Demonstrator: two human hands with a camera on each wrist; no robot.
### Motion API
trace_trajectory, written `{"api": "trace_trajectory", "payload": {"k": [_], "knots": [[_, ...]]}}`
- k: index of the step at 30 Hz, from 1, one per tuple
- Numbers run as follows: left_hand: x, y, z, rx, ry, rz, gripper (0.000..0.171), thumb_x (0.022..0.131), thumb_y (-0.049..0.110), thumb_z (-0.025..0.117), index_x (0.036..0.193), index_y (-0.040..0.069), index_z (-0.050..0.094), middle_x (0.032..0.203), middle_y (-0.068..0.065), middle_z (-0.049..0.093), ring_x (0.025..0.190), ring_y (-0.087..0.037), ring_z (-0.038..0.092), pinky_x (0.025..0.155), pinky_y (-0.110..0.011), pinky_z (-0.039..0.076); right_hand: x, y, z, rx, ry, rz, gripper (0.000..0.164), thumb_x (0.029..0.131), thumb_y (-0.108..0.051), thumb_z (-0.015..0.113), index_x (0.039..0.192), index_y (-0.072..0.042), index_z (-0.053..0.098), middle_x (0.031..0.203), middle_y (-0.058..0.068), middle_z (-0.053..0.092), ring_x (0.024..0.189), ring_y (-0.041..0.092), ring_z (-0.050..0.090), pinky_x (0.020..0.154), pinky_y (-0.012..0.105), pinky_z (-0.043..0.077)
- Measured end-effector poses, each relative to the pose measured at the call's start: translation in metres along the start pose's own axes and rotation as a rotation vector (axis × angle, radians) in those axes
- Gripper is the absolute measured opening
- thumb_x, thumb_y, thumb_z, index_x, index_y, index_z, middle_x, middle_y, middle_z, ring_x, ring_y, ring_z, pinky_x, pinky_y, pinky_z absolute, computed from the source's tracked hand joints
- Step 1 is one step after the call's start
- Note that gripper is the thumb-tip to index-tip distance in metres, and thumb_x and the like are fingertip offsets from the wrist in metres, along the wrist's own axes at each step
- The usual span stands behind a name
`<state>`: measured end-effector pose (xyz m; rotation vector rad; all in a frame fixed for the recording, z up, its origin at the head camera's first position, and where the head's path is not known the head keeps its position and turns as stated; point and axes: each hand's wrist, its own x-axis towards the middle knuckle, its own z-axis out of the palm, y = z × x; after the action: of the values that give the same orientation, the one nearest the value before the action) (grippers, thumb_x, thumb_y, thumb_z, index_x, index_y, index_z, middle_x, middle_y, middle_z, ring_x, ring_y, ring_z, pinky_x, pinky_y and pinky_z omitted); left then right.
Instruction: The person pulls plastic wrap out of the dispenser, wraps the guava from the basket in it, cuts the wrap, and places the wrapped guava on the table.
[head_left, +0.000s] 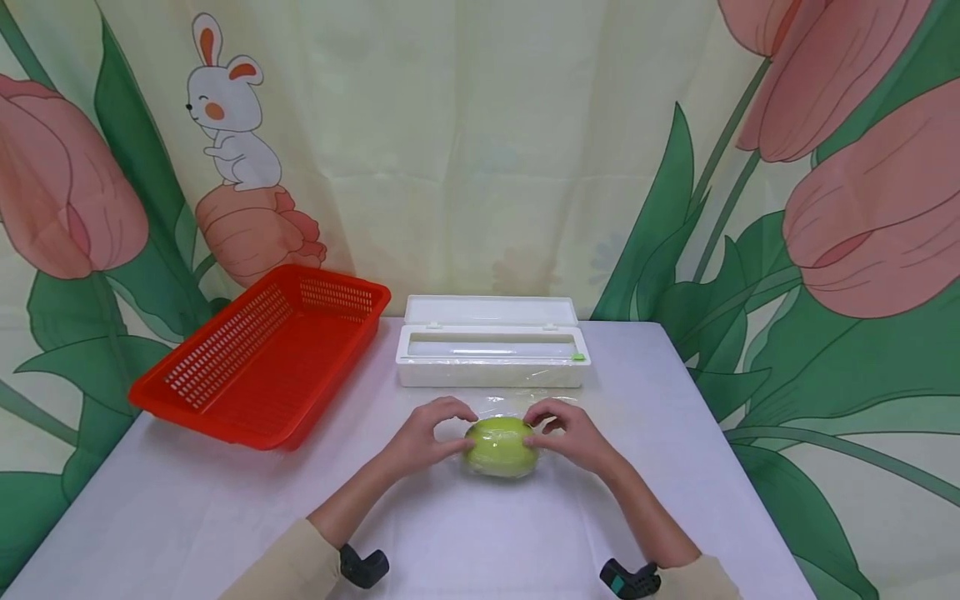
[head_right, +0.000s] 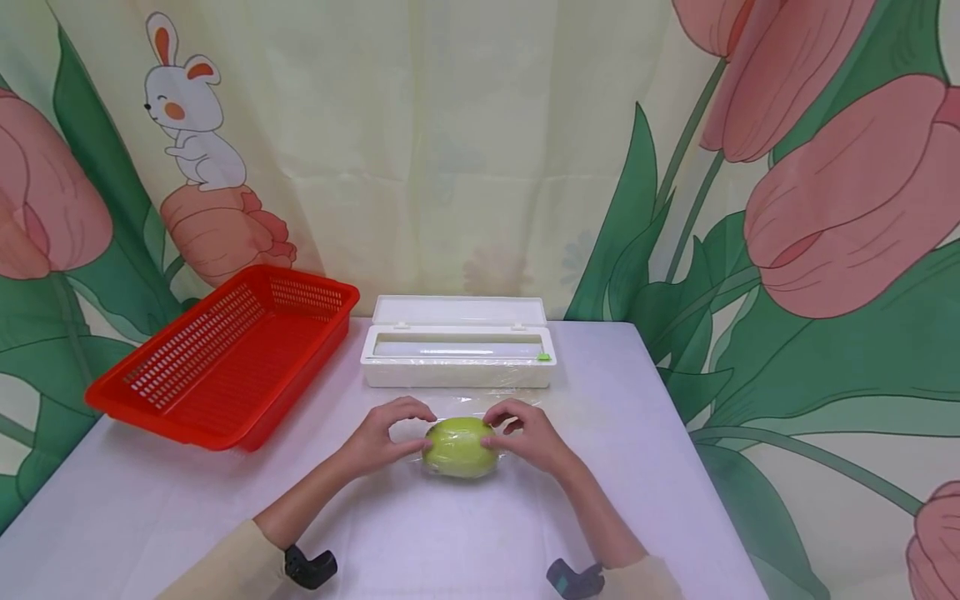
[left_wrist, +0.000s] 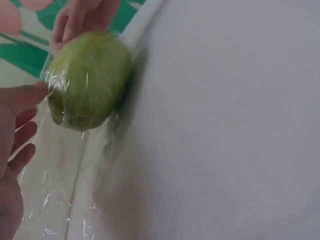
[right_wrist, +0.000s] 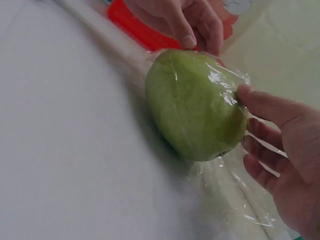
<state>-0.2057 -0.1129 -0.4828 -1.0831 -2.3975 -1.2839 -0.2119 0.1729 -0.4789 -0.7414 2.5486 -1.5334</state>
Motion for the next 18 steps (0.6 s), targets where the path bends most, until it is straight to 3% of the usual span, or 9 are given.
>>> {"api": "trace_trajectory", "payload": {"k": [5, 10, 15, 18], "knots": [[0.002, 0.003, 0.003, 0.035, 0.042, 0.052, 0.031, 0.077, 0.012, 0.081, 0.106, 0.010, 0.070, 0.105, 0.000, 0.070, 0.104, -0.016, 0.064, 0.092, -0.029, 0.054, 0.007, -0.002, 0.005, -0.057, 0.068, 0.079, 0.016, 0.083, -0.019, 0.075, 0.096, -0.012, 0.069, 0.097, 0.005, 0.069, 0.092, 0.016, 0.063, 0.075, 0.024, 0.055], [0.003, 0.006, 0.006, 0.049, -0.057, -0.028, 0.044, 0.077, 0.015, 0.081, 0.119, 0.013, 0.066, 0.121, 0.000, 0.067, 0.116, -0.017, 0.061, 0.099, -0.032, 0.051, 0.012, -0.003, 0.009, -0.080, 0.182, 0.103, 0.026, 0.084, -0.018, 0.075, 0.107, -0.010, 0.066, 0.107, 0.007, 0.065, 0.101, 0.026, 0.062, 0.077, 0.028, 0.055], [0.003, 0.004, 0.009, 0.092, -0.147, -0.139, 0.063, 0.075, 0.023, 0.084, 0.132, 0.017, 0.058, 0.136, 0.000, 0.057, 0.128, -0.018, 0.053, 0.106, -0.037, 0.046, 0.013, -0.006, 0.011, -0.115, 0.293, -0.010, 0.031, 0.082, -0.012, 0.076, 0.111, -0.010, 0.064, 0.113, 0.006, 0.064, 0.106, 0.026, 0.060, 0.079, 0.034, 0.057], [0.004, 0.001, 0.009, 0.120, -0.151, -0.154, 0.069, 0.073, 0.025, 0.085, 0.134, 0.018, 0.055, 0.137, 0.000, 0.055, 0.129, -0.019, 0.052, 0.106, -0.038, 0.046, 0.012, -0.008, 0.011, -0.148, 0.271, -0.099, 0.032, 0.081, -0.014, 0.078, 0.110, -0.011, 0.067, 0.116, 0.005, 0.065, 0.110, 0.024, 0.059, 0.079, 0.039, 0.057]]}}
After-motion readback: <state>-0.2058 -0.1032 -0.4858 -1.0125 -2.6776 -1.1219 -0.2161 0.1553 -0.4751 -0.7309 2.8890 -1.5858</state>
